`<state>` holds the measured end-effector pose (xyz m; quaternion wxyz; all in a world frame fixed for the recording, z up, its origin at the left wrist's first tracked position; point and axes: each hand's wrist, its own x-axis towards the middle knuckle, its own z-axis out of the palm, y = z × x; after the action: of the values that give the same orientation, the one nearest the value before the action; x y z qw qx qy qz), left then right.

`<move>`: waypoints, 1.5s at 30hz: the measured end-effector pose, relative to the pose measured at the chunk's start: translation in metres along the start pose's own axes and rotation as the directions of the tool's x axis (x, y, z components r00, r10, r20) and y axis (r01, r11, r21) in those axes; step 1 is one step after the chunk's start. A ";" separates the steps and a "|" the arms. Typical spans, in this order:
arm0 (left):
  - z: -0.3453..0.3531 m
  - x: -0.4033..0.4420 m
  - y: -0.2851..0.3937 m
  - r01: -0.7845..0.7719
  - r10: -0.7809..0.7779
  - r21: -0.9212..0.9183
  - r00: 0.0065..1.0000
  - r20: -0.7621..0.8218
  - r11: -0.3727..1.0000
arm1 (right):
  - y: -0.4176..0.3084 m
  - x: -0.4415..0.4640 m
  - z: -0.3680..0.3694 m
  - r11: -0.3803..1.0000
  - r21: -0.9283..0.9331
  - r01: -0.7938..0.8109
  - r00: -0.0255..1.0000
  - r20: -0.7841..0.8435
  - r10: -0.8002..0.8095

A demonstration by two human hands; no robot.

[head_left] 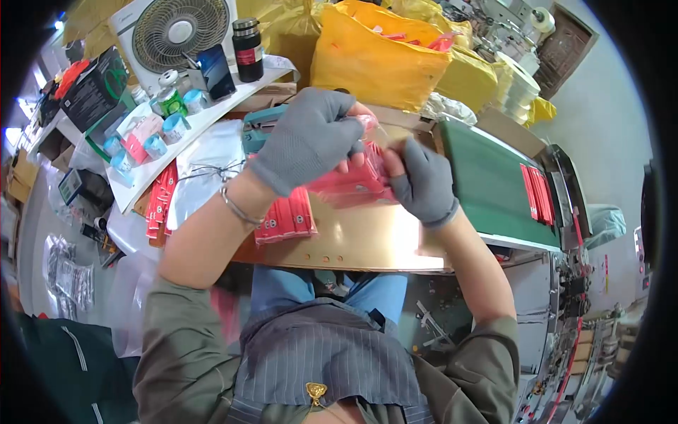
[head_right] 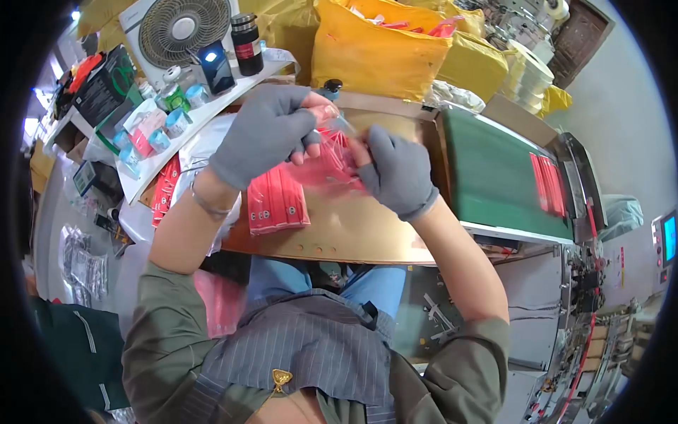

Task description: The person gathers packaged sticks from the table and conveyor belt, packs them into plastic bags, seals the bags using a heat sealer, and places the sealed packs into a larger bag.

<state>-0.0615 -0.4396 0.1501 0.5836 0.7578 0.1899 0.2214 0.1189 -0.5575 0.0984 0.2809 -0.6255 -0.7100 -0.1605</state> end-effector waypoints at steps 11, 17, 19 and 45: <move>-0.033 0.003 -0.193 0.166 -0.230 -0.251 0.939 -0.256 0.954 | 0.032 0.077 0.129 0.672 0.586 -0.452 0.856 0.497 0.143; -0.047 0.015 -0.250 0.405 -0.483 -0.319 0.847 -0.222 0.857 | 0.095 0.092 0.199 0.966 0.048 -0.256 0.942 0.239 0.237; -0.050 0.020 -0.247 0.349 -0.466 -0.379 0.838 -0.283 0.857 | 0.134 0.113 0.217 0.899 0.073 -0.432 0.896 -0.079 0.437; -0.080 0.094 -0.305 0.406 -0.527 -0.346 0.735 -0.426 0.846 | 0.148 0.121 0.294 0.842 -0.198 -0.502 0.850 0.071 0.523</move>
<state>-0.0366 -0.2493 -0.1167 0.6329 0.5270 0.4944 0.2779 0.1982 -0.2660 -0.0797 0.2145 -0.8230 -0.5160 -0.1019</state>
